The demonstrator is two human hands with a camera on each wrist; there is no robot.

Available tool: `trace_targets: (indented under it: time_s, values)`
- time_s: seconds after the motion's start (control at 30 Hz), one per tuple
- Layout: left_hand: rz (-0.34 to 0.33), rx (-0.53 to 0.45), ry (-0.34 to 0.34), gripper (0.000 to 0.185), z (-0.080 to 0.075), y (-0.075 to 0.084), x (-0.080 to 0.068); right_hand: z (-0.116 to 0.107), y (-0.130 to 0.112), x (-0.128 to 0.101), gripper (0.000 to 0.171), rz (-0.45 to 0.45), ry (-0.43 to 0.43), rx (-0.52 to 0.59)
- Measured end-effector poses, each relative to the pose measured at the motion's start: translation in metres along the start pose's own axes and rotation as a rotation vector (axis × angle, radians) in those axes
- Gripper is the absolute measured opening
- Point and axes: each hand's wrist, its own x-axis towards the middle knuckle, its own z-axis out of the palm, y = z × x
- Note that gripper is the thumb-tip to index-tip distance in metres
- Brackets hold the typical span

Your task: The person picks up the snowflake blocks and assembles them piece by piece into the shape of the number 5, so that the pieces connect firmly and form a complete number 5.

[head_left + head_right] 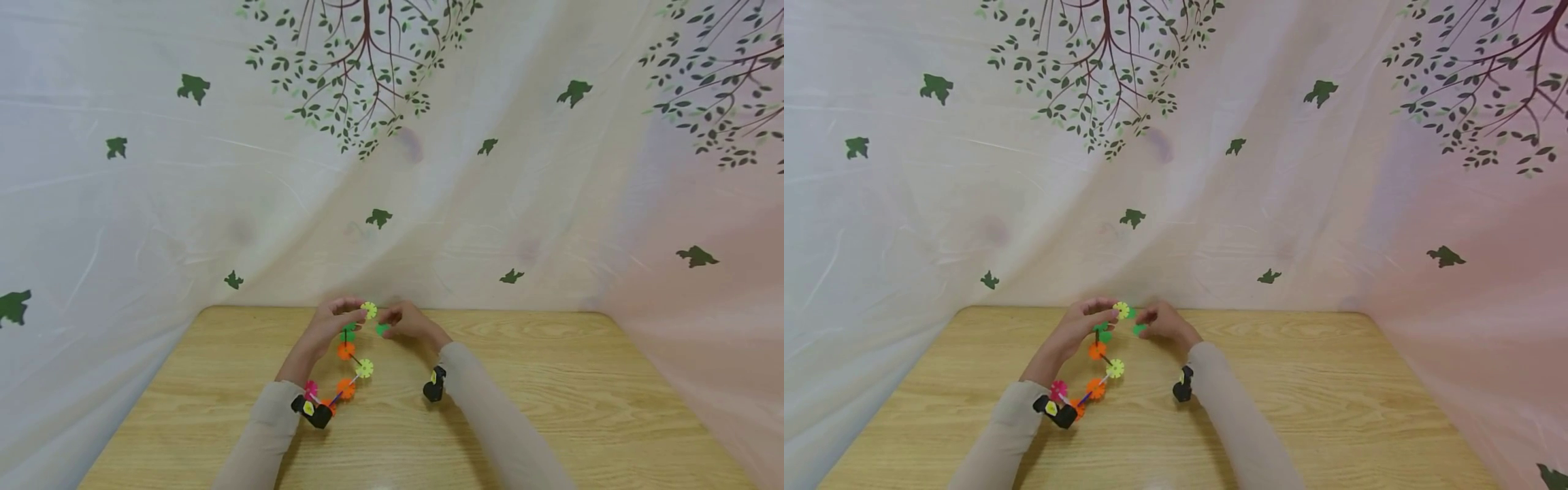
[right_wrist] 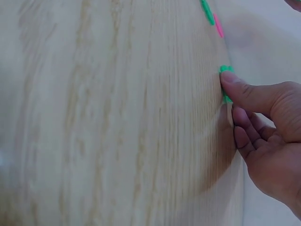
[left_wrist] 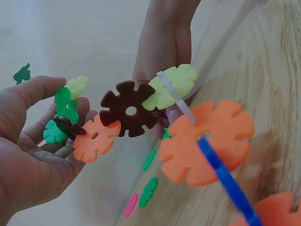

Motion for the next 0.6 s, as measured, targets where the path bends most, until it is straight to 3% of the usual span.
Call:
trace_targets:
  time_s: [0.6]
  values:
    - [0.002,0.01,0.009,0.035,0.001,-0.002,0.002,-0.008,-0.009,-0.019,0.03,0.063,-0.062,0.1]
